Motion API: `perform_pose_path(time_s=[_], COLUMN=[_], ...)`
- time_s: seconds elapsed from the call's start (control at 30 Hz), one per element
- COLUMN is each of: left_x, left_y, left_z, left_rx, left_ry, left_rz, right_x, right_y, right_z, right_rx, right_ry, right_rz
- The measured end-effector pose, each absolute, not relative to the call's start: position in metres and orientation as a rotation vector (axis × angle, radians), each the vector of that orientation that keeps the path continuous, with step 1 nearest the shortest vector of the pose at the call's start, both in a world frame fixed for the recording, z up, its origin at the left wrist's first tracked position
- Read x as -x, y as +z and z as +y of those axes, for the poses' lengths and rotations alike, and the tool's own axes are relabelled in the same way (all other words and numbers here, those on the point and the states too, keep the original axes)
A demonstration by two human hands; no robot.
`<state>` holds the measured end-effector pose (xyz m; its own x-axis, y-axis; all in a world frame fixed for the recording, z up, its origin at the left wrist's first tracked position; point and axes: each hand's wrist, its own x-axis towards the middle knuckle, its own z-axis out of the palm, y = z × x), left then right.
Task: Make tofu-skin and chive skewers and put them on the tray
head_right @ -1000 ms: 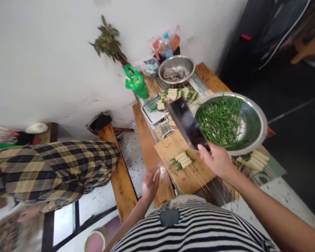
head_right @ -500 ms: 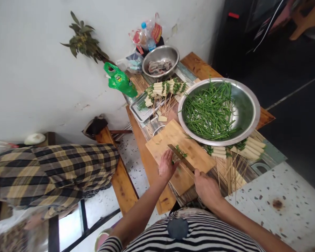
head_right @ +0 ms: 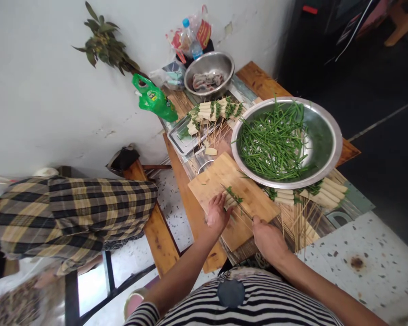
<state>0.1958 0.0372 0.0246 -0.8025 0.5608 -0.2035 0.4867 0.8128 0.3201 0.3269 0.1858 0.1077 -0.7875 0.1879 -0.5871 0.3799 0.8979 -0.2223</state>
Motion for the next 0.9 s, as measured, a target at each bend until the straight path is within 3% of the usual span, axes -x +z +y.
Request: perform_pose_path(time_s=[0.9], left_x=[-0.186], left_y=[0.039], left_z=[0.047], left_rx=[-0.746], left_ry=[0.385], left_rz=[2.607], right_x=[-0.314], right_y=[0.099], right_z=[0.201], right_rx=[-0.403], right_ry=[-0.446], right_rz=[2.436])
